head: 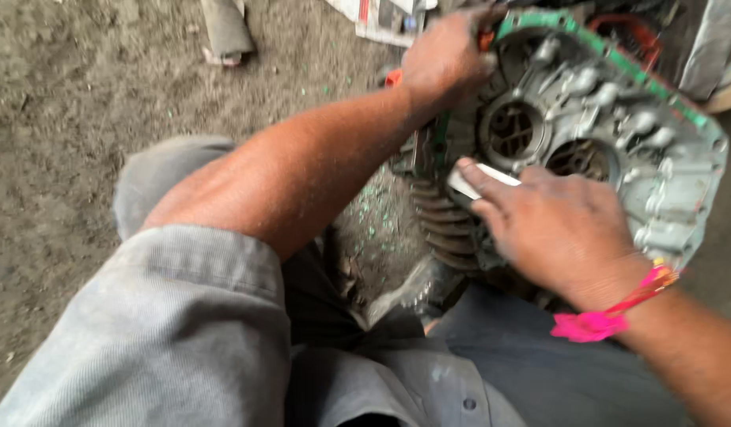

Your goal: The person cleans the surfaces of a metal engine housing using a small metal scraping tool and an orange cloth, repeatedly wiping and scraping the edges and internal areas.

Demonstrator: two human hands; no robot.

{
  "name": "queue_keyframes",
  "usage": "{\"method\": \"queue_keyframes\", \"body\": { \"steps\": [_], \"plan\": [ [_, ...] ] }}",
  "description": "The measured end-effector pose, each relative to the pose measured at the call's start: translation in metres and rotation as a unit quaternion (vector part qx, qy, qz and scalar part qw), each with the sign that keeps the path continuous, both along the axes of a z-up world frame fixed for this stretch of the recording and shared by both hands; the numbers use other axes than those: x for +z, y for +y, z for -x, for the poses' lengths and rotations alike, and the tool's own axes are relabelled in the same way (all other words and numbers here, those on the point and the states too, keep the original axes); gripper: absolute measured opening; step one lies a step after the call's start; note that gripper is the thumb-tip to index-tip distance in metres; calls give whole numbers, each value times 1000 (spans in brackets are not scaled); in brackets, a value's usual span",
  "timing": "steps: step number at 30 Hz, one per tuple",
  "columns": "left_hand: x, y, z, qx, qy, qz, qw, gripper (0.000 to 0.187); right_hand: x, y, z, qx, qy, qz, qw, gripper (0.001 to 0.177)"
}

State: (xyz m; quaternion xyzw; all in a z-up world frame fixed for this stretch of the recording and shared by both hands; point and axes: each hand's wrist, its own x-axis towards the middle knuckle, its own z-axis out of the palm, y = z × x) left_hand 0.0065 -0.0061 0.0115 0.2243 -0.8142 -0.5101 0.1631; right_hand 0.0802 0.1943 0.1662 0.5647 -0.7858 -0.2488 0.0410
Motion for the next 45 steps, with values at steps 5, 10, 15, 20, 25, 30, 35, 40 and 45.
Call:
{"method": "queue_keyframes", "body": {
  "steps": [5,10,15,20,25,30,35,40,45],
  "plan": [
    [-7,4,6,1,-22,-6,1000,57,27,21,-20,-89,25,-208,974,50],
    [-5,5,6,4,5,4,1000,57,-1,-11,-6,-14,7,-26,1000,47],
    [-9,3,10,-4,-2,-6,1000,59,28,15,-22,-61,42,-176,982,56],
    [-1,8,10,-4,-7,-6,1000,60,-14,-13,-9,-50,-49,-4,998,37],
    [0,7,4,-15,-10,-4,1000,62,-34,-8,-25,77,-9,-10,997,11],
    [-2,3,7,-10,-30,-11,999,61,-2,40,-35,-83,-83,-134,984,61],
    [-3,7,5,-3,-25,4,1000,56,22,57,-13,-227,-22,-227,947,61],
    [-8,7,10,5,-67,12,998,54,15,33,-13,-135,15,-216,967,60],
    [-14,9,11,3,-23,21,1000,55,12,11,-9,-24,6,-111,994,51]
  ]
}}
